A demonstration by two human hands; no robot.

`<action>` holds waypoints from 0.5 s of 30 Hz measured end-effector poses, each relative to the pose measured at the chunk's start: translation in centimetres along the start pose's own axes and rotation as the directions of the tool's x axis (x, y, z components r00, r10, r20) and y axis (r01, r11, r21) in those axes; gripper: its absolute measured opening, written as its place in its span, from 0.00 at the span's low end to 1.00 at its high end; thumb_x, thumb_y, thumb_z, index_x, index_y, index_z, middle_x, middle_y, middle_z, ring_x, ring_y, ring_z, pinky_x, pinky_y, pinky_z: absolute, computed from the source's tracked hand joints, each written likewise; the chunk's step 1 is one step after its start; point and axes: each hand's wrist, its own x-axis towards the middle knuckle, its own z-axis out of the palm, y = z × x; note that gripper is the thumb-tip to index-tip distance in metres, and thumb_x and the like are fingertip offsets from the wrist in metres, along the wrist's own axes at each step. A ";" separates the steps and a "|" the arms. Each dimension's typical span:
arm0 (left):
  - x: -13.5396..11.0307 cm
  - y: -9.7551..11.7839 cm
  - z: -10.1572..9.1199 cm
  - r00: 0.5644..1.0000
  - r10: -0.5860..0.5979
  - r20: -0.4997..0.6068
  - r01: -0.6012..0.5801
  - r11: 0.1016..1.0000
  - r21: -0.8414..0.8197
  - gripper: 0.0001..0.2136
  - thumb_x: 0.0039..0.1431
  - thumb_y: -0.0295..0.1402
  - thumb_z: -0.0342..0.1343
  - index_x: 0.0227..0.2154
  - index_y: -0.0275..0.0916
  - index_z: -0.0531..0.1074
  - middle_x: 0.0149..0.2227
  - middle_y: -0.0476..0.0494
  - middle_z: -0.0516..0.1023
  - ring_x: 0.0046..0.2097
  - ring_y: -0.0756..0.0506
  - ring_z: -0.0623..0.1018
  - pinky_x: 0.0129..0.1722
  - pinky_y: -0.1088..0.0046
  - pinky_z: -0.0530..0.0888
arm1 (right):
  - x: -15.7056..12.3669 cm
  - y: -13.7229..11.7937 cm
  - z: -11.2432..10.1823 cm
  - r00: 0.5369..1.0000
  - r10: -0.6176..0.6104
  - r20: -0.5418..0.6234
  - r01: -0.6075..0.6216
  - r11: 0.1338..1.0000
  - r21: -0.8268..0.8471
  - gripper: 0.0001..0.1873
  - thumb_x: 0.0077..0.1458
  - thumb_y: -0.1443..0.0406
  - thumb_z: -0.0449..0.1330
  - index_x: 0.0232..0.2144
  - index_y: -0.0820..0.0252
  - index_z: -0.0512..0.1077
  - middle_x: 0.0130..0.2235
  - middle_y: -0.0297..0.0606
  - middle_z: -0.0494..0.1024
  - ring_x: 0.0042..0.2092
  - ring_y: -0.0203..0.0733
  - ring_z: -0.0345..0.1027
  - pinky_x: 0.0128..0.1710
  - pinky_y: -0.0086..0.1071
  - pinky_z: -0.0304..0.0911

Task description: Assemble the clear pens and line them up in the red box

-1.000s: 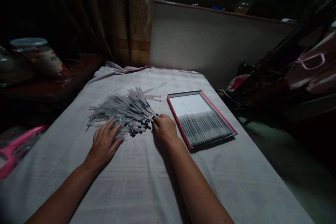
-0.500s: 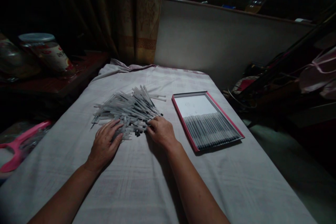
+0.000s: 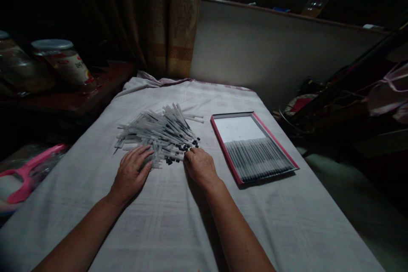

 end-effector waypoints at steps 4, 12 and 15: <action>0.3 0.4 -0.6 0.999 0.022 -0.037 -0.023 0.999 -0.030 0.12 0.66 0.30 0.51 0.51 0.39 0.70 0.52 0.37 0.77 0.57 0.39 0.73 0.59 0.54 0.66 | -1.2 1.3 -0.9 0.993 0.065 -0.101 -0.042 0.975 0.216 0.09 0.59 0.66 0.56 0.40 0.60 0.75 0.38 0.42 0.79 0.38 0.43 0.71 0.37 0.32 0.61; 0.8 2.5 -1.5 0.982 0.185 0.035 -0.180 0.979 -0.097 0.12 0.66 0.33 0.52 0.50 0.42 0.72 0.44 0.44 0.82 0.48 0.42 0.78 0.60 0.54 0.63 | -2.2 -1.0 0.1 0.986 0.015 -0.168 0.127 0.591 0.796 0.10 0.55 0.63 0.58 0.36 0.59 0.77 0.30 0.34 0.78 0.30 0.37 0.69 0.30 0.29 0.63; 0.6 2.3 -1.4 0.987 0.155 0.033 -0.151 0.984 -0.094 0.09 0.68 0.32 0.50 0.45 0.41 0.74 0.38 0.46 0.83 0.39 0.45 0.80 0.56 0.57 0.66 | -1.1 -1.6 1.1 0.987 0.016 -0.159 0.123 0.560 0.819 0.14 0.54 0.64 0.58 0.43 0.58 0.76 0.34 0.35 0.80 0.33 0.38 0.72 0.31 0.29 0.64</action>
